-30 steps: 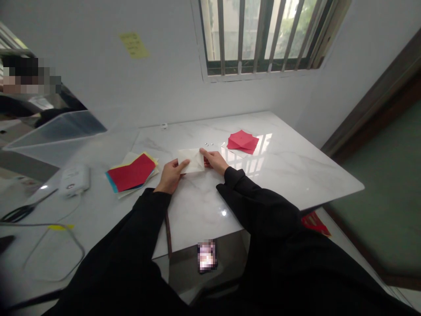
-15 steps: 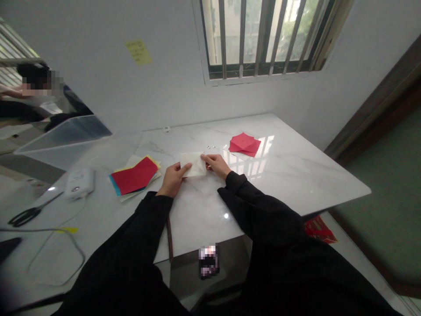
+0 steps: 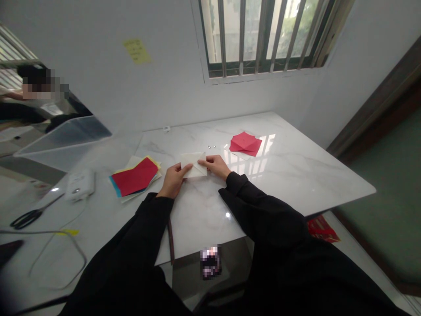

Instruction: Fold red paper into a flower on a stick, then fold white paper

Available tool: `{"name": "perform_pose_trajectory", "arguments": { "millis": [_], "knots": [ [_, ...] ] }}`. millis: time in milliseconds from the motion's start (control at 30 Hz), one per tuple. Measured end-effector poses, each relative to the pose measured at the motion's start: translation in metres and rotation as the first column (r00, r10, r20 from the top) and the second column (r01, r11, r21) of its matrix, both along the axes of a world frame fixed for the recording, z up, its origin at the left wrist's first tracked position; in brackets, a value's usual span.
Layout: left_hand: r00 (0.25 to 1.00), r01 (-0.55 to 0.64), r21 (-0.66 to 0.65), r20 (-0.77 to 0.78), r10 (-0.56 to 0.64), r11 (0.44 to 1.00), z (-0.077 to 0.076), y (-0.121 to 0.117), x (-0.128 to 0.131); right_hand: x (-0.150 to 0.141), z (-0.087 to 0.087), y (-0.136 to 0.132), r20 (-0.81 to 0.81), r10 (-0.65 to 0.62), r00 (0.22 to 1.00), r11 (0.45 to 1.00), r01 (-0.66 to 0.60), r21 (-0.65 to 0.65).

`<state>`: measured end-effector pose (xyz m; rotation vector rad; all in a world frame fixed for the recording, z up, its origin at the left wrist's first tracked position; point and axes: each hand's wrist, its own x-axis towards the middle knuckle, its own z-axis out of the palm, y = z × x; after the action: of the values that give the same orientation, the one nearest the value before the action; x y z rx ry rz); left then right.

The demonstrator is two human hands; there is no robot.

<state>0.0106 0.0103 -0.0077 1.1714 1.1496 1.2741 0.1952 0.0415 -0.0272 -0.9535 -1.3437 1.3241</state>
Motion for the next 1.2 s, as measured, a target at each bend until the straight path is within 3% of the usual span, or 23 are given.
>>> {"name": "perform_pose_trajectory", "arguments": {
  "millis": [200, 400, 800, 1200],
  "knots": [
    [1.000, 0.014, 0.004, 0.008, -0.014, 1.000, -0.001, 0.000, -0.001, -0.001, 0.003, -0.002, 0.000, -0.005, 1.000, 1.000, 0.005, -0.006],
    [0.999, -0.005, 0.020, -0.036, 0.006, 1.000, -0.002, 0.002, -0.001, 0.002, 0.000, 0.001, 0.064, 0.083, 0.995, 0.996, -0.081, -0.020],
    [0.991, -0.012, -0.044, -0.134, 0.006, 0.999, -0.005, 0.004, -0.003, 0.005, -0.005, 0.005, 0.067, 0.052, 0.996, 0.999, -0.053, 0.003],
    [0.993, -0.017, -0.035, -0.119, 0.013, 0.999, -0.003, 0.003, -0.002, 0.005, -0.006, 0.004, 0.104, 0.032, 0.994, 0.999, -0.033, 0.009]
  ]
}}
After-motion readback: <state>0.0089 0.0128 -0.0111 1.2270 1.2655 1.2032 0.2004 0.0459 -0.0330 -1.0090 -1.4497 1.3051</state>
